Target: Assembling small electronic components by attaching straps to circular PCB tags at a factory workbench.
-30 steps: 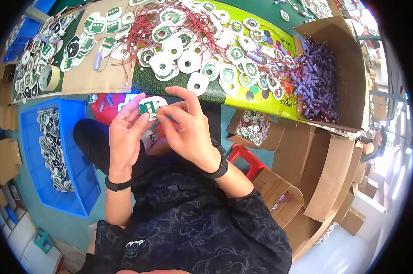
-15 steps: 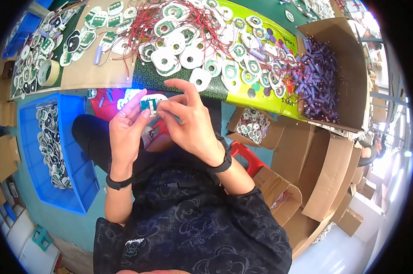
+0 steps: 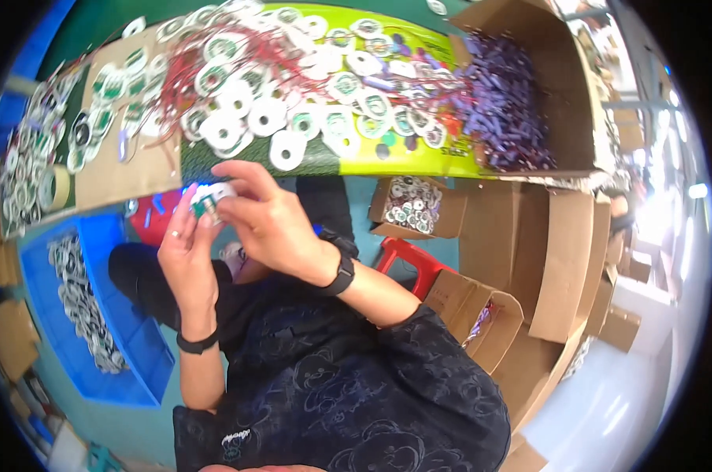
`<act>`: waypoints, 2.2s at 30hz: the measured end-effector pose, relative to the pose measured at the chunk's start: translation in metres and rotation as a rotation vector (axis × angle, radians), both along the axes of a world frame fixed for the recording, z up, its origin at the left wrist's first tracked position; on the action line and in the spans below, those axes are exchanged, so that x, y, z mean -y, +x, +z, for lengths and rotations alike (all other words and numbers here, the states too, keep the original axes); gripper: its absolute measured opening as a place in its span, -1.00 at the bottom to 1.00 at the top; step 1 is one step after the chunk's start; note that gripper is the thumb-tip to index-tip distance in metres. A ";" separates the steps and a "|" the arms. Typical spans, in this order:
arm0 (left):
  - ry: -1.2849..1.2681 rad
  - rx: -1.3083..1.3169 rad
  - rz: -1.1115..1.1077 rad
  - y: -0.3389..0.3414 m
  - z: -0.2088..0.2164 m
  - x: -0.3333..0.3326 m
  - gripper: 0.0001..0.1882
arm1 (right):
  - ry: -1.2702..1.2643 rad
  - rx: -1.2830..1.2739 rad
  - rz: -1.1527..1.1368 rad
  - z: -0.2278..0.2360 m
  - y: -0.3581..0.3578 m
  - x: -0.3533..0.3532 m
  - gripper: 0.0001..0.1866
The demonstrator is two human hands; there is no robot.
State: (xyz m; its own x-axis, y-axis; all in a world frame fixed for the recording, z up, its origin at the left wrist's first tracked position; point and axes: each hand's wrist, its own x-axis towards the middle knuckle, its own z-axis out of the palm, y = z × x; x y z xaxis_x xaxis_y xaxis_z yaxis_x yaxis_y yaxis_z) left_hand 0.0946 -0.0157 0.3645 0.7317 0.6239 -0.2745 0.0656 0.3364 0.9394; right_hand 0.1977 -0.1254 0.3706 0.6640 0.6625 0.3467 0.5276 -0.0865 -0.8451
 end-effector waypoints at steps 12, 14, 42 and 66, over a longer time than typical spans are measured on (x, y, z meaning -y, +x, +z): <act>-0.166 0.119 -0.023 -0.006 -0.004 0.002 -0.61 | -0.112 0.073 -0.074 0.022 0.061 0.053 -0.78; -0.161 0.124 -0.019 -0.012 -0.005 0.002 -0.60 | -0.192 0.104 -0.290 0.028 0.106 0.066 -0.77; -0.347 0.202 -0.251 0.017 0.025 -0.005 -0.66 | -0.297 -0.296 0.033 0.128 0.106 0.026 -0.74; -0.013 0.051 -0.123 0.009 0.031 -0.008 -0.76 | -0.080 -0.274 -0.018 0.035 0.007 0.021 -0.85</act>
State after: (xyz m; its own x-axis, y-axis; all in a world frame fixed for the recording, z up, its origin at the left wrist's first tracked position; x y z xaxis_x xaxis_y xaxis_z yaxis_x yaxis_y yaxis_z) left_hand 0.1036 -0.0082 0.3960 0.8154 0.5255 -0.2427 0.0596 0.3408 0.9382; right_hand 0.2044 -0.1468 0.4056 0.7379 0.6675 0.0998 0.2784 -0.1663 -0.9459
